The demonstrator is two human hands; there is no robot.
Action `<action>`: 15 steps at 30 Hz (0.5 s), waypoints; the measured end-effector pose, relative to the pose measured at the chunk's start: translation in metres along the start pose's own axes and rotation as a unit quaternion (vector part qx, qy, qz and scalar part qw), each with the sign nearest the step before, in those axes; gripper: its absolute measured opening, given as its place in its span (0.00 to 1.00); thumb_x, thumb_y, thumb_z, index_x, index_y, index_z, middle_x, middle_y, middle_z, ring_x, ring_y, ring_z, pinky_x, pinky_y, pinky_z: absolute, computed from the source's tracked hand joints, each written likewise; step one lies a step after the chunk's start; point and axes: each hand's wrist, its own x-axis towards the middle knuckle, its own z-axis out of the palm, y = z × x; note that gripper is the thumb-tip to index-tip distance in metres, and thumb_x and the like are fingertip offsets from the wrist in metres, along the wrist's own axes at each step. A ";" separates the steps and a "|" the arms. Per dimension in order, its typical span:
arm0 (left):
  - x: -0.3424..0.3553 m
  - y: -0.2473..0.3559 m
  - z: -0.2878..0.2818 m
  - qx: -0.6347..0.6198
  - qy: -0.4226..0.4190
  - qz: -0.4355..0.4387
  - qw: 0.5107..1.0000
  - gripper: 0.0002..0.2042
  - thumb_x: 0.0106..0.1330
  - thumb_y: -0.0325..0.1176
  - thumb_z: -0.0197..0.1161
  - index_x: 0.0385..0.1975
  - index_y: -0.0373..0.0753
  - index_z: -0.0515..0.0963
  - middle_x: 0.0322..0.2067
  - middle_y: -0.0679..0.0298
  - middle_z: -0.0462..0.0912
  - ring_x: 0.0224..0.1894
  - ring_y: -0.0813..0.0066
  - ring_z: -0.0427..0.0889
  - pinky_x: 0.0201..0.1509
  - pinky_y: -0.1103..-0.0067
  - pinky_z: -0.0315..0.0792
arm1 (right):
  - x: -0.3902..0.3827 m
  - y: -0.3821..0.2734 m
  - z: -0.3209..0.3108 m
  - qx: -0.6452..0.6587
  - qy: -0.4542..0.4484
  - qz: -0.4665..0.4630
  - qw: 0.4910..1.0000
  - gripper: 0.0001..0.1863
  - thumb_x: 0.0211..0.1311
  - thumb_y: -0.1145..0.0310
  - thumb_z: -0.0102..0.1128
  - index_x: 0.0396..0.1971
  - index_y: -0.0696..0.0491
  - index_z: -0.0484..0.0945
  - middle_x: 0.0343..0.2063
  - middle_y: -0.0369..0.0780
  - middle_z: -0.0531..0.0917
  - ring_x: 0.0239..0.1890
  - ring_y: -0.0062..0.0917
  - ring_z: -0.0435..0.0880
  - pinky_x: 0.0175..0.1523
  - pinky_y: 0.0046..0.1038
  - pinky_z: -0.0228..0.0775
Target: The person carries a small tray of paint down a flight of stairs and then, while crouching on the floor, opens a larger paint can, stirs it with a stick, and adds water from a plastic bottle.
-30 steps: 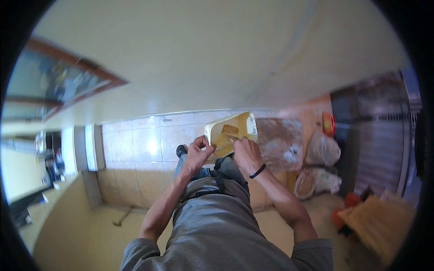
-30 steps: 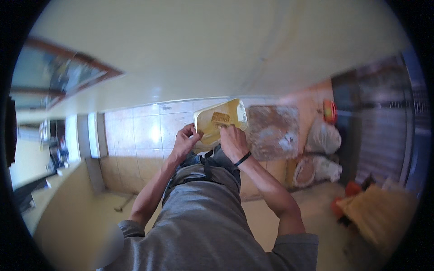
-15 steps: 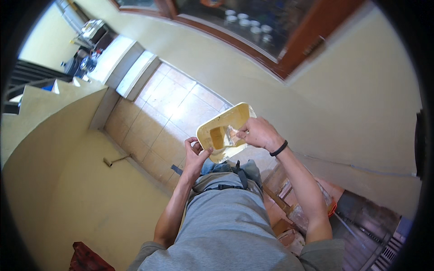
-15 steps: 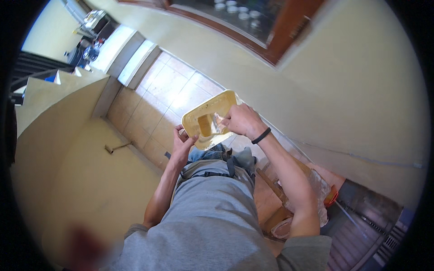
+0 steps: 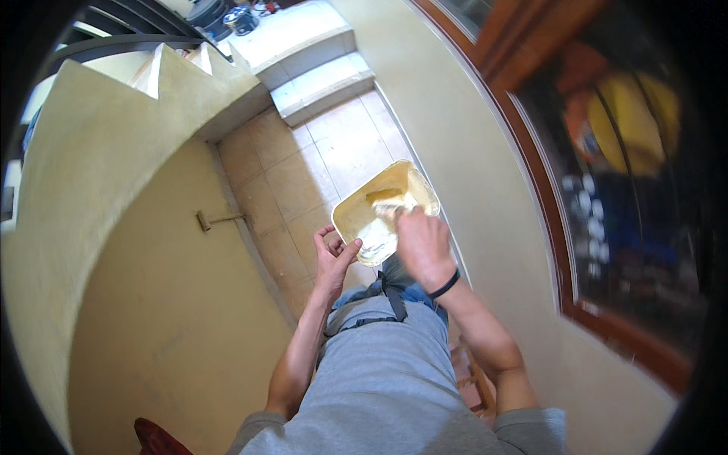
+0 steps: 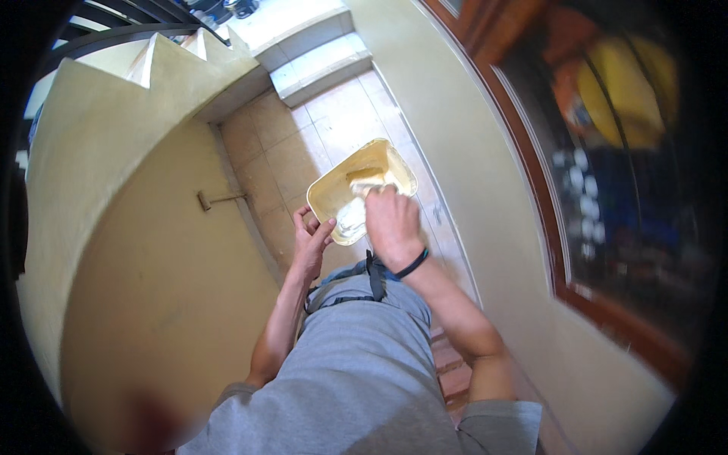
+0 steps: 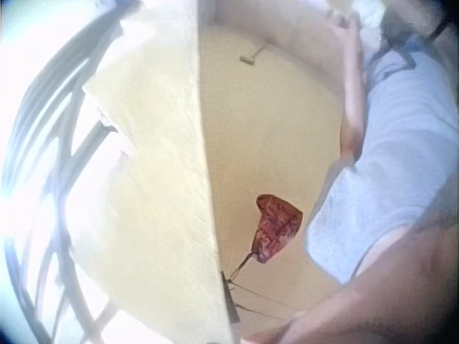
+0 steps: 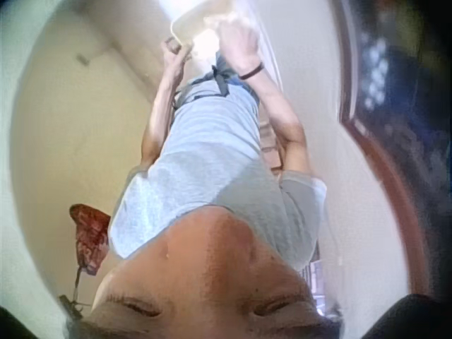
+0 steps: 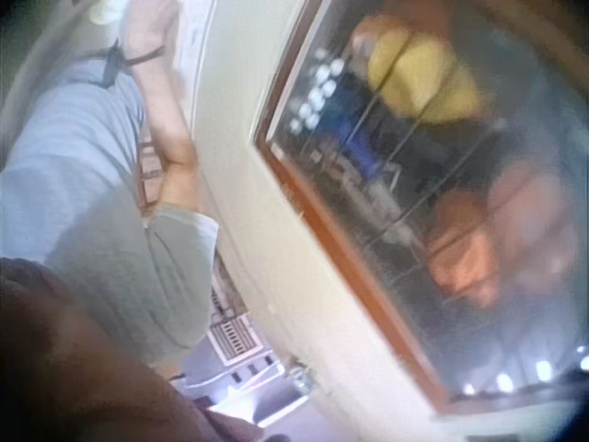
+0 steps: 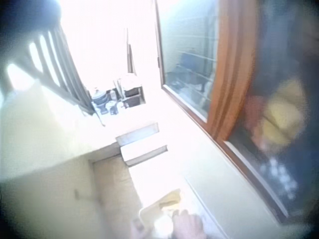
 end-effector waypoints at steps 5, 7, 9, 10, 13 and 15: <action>0.106 0.074 -0.014 -0.056 0.111 -0.026 0.992 0.38 0.66 0.37 0.74 0.66 0.38 0.52 0.52 0.49 0.79 0.52 0.68 0.81 0.51 0.73 0.80 | 0.129 -0.005 -0.045 0.121 -0.147 -0.150 0.970 0.09 0.64 0.72 0.59 0.37 0.59 0.85 0.32 0.52 0.85 0.31 0.45 0.89 0.35 0.41 0.81; 0.138 0.116 -0.019 -0.078 0.122 -0.012 0.989 0.38 0.66 0.37 0.73 0.66 0.38 0.52 0.52 0.49 0.78 0.53 0.68 0.81 0.52 0.71 0.80 | 0.188 -0.001 -0.072 0.178 -0.085 -0.129 0.972 0.11 0.65 0.68 0.60 0.43 0.52 0.86 0.30 0.51 0.84 0.31 0.47 0.86 0.37 0.44 0.79; 0.162 0.143 -0.015 -0.096 0.143 0.021 0.985 0.38 0.66 0.36 0.73 0.66 0.38 0.52 0.53 0.48 0.77 0.53 0.67 0.81 0.53 0.71 0.80 | 0.239 -0.012 -0.067 0.107 -0.071 -0.118 0.985 0.09 0.65 0.68 0.60 0.41 0.51 0.87 0.30 0.51 0.83 0.30 0.47 0.85 0.38 0.45 0.79; 0.179 0.162 -0.015 -0.107 0.152 0.053 0.981 0.37 0.66 0.35 0.73 0.66 0.38 0.52 0.54 0.48 0.77 0.54 0.67 0.81 0.55 0.70 0.80 | 0.270 -0.024 -0.065 0.037 -0.047 -0.096 0.994 0.08 0.65 0.68 0.61 0.38 0.50 0.88 0.29 0.51 0.83 0.30 0.48 0.85 0.39 0.47 0.78; 0.227 0.194 -0.031 -0.092 0.194 0.083 0.973 0.37 0.67 0.32 0.72 0.67 0.37 0.52 0.55 0.47 0.75 0.54 0.66 0.80 0.56 0.70 0.80 | 0.349 -0.047 -0.081 0.099 -0.127 -0.186 0.969 0.09 0.66 0.67 0.62 0.35 0.54 0.87 0.27 0.51 0.85 0.32 0.45 0.87 0.39 0.45 0.78; 0.256 0.221 -0.039 -0.126 0.223 0.079 0.963 0.36 0.67 0.31 0.72 0.67 0.36 0.54 0.55 0.48 0.75 0.55 0.66 0.80 0.57 0.72 0.79 | 0.412 -0.051 -0.099 0.195 -0.187 -0.218 0.938 0.11 0.67 0.65 0.63 0.39 0.55 0.88 0.26 0.51 0.85 0.31 0.44 0.87 0.38 0.42 0.78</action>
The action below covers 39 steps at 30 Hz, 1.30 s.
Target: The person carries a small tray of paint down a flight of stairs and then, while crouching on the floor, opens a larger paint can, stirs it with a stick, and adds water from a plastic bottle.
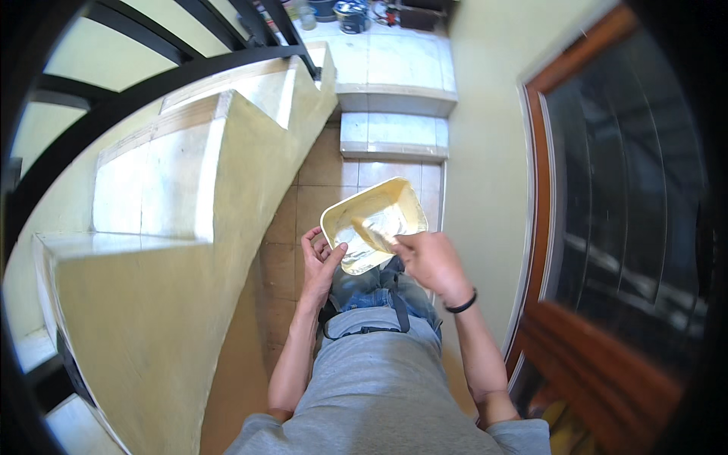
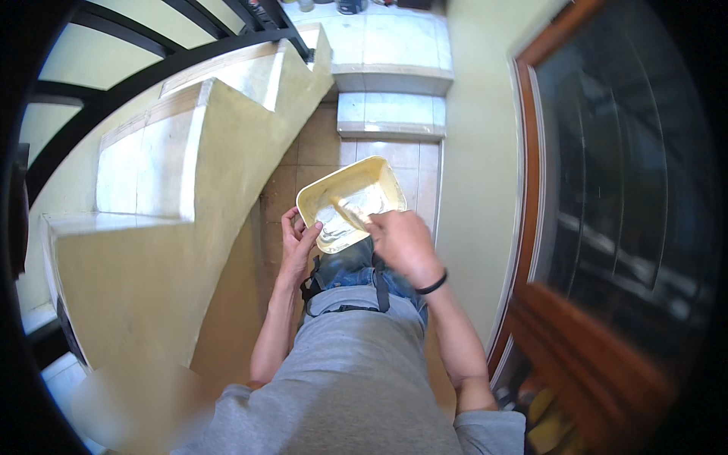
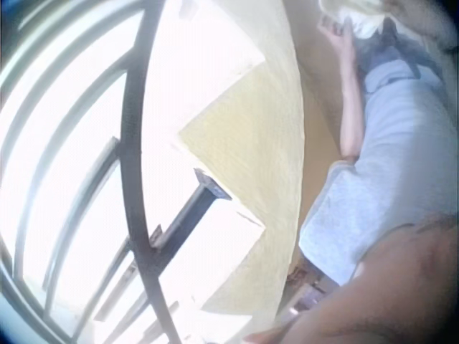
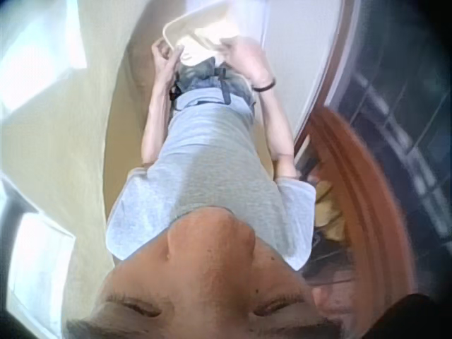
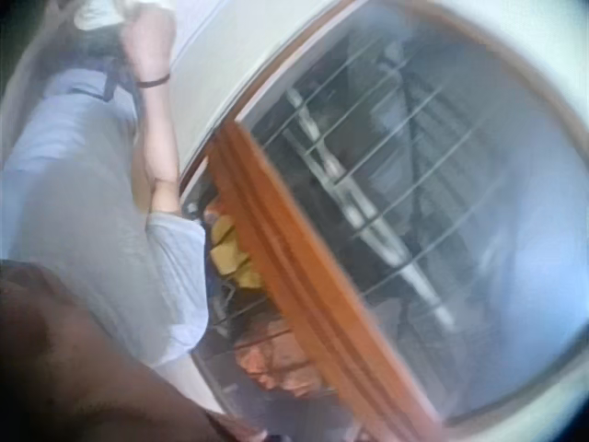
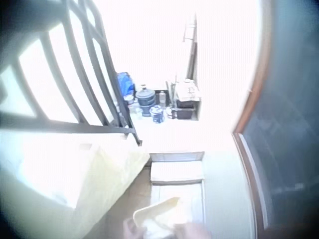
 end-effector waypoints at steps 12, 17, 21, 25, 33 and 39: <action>0.243 0.129 0.110 -0.072 -0.004 0.065 0.995 0.34 0.68 0.34 0.71 0.66 0.35 0.57 0.54 0.48 0.77 0.54 0.68 0.81 0.56 0.73 0.78 | 0.266 -0.003 -0.176 -0.169 0.087 0.063 0.980 0.11 0.64 0.64 0.62 0.32 0.53 0.89 0.28 0.52 0.86 0.33 0.52 0.85 0.42 0.49 0.78; 0.321 0.159 0.144 0.040 0.006 0.076 0.996 0.35 0.67 0.34 0.72 0.67 0.34 0.58 0.52 0.50 0.77 0.51 0.71 0.79 0.54 0.74 0.77 | 0.324 -0.003 -0.208 -0.034 -0.036 -0.006 0.999 0.12 0.66 0.62 0.64 0.42 0.51 0.89 0.29 0.52 0.85 0.33 0.51 0.84 0.40 0.43 0.77; 0.378 0.180 0.167 0.030 0.012 0.086 0.996 0.34 0.67 0.33 0.71 0.68 0.33 0.58 0.54 0.51 0.76 0.53 0.70 0.78 0.56 0.74 0.76 | 0.371 0.028 -0.252 0.023 0.059 0.070 0.996 0.11 0.68 0.62 0.62 0.41 0.51 0.89 0.31 0.54 0.84 0.35 0.53 0.84 0.42 0.46 0.76; 0.432 0.225 0.210 0.043 0.023 0.089 0.995 0.34 0.67 0.31 0.70 0.68 0.34 0.57 0.54 0.53 0.76 0.55 0.70 0.77 0.56 0.74 0.76 | 0.425 0.038 -0.310 -0.017 0.086 0.095 0.992 0.12 0.69 0.63 0.61 0.45 0.50 0.87 0.29 0.54 0.83 0.34 0.54 0.82 0.39 0.47 0.74; 0.473 0.366 0.291 0.082 0.075 0.150 0.982 0.38 0.62 0.28 0.73 0.70 0.38 0.56 0.57 0.55 0.73 0.57 0.70 0.74 0.57 0.73 0.72 | 0.499 0.012 -0.444 -0.014 0.117 0.051 0.992 0.08 0.65 0.66 0.65 0.41 0.52 0.85 0.26 0.51 0.84 0.31 0.52 0.83 0.35 0.47 0.73; 0.471 0.451 0.294 0.196 0.133 0.290 0.927 0.43 0.55 0.31 0.76 0.70 0.39 0.57 0.61 0.52 0.70 0.62 0.63 0.71 0.62 0.65 0.68 | 0.518 -0.052 -0.516 0.001 0.169 -0.012 0.985 0.10 0.66 0.64 0.67 0.41 0.54 0.82 0.22 0.52 0.83 0.27 0.50 0.84 0.33 0.45 0.73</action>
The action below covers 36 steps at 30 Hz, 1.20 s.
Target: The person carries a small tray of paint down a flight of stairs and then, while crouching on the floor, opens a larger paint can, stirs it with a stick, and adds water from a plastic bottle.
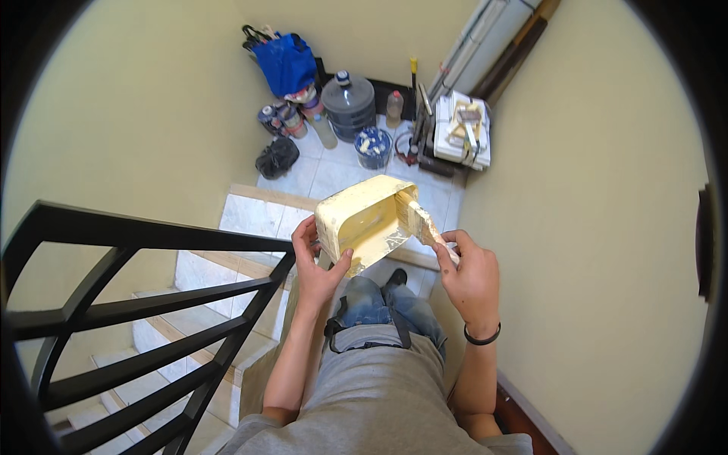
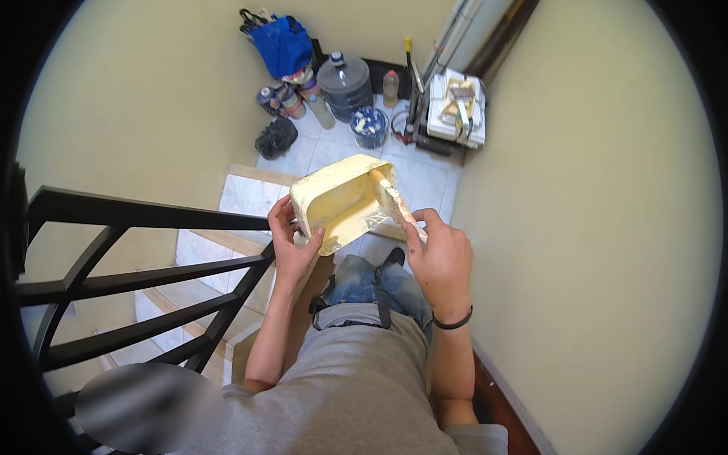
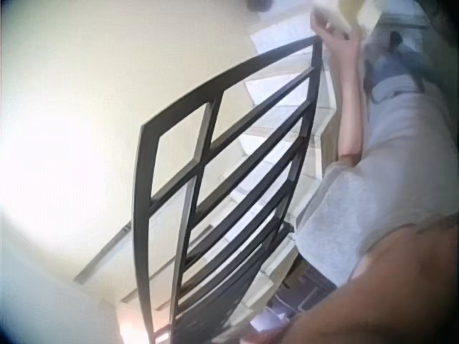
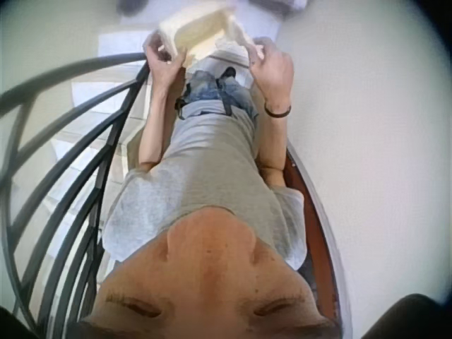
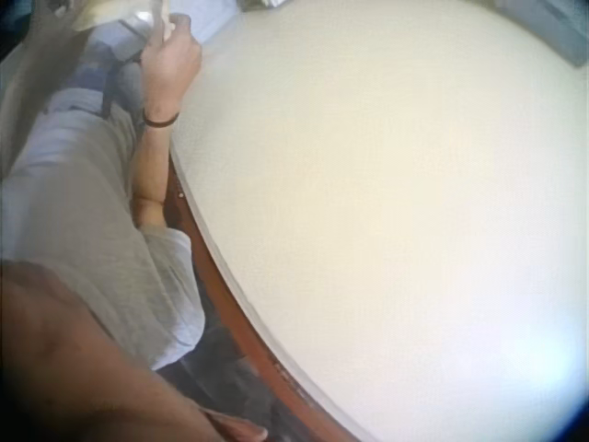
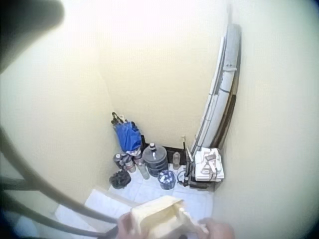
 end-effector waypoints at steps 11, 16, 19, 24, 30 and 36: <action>0.044 0.000 0.006 -0.246 0.091 -0.106 0.959 0.36 0.67 0.30 0.69 0.70 0.37 0.54 0.57 0.50 0.73 0.58 0.68 0.76 0.58 0.75 0.75 | 0.046 -0.020 0.043 0.200 -0.037 0.005 0.979 0.11 0.68 0.63 0.67 0.42 0.53 0.81 0.24 0.52 0.86 0.25 0.45 0.87 0.33 0.40 0.77; 0.081 -0.029 0.011 -0.256 0.088 -0.218 0.938 0.31 0.71 0.34 0.67 0.68 0.38 0.58 0.54 0.52 0.77 0.54 0.70 0.79 0.57 0.76 0.76 | 0.095 -0.018 0.082 0.131 -0.062 -0.022 0.989 0.10 0.69 0.64 0.67 0.41 0.56 0.81 0.17 0.41 0.84 0.19 0.24 0.85 0.28 0.29 0.73; 0.120 -0.060 0.015 -0.269 0.100 -0.251 0.925 0.29 0.70 0.33 0.67 0.67 0.38 0.60 0.56 0.53 0.75 0.54 0.72 0.78 0.57 0.75 0.75 | 0.134 -0.013 0.112 0.070 -0.076 -0.059 0.993 0.10 0.69 0.64 0.67 0.40 0.55 0.81 0.16 0.41 0.84 0.19 0.25 0.86 0.27 0.29 0.71; 0.209 -0.129 0.030 -0.196 0.070 -0.296 0.932 0.28 0.69 0.29 0.65 0.67 0.39 0.61 0.56 0.54 0.72 0.53 0.71 0.76 0.56 0.74 0.74 | 0.227 0.006 0.166 0.069 -0.174 0.098 0.977 0.14 0.66 0.59 0.68 0.41 0.53 0.79 0.22 0.51 0.84 0.26 0.50 0.85 0.32 0.42 0.74; 0.266 -0.320 0.065 -0.125 -0.002 -0.390 0.912 0.27 0.65 0.28 0.65 0.64 0.37 0.66 0.55 0.55 0.74 0.54 0.67 0.77 0.56 0.72 0.74 | 0.307 0.089 0.281 -0.105 -0.243 0.107 0.958 0.18 0.62 0.54 0.68 0.41 0.52 0.79 0.23 0.54 0.84 0.32 0.52 0.87 0.38 0.49 0.78; 0.296 -0.461 0.131 -0.023 -0.097 -0.498 0.861 0.29 0.64 0.30 0.65 0.65 0.33 0.65 0.53 0.49 0.80 0.52 0.59 0.82 0.59 0.70 0.75 | 0.358 0.192 0.388 -0.137 -0.327 0.123 0.927 0.16 0.61 0.60 0.69 0.38 0.57 0.78 0.29 0.55 0.86 0.35 0.52 0.86 0.42 0.49 0.79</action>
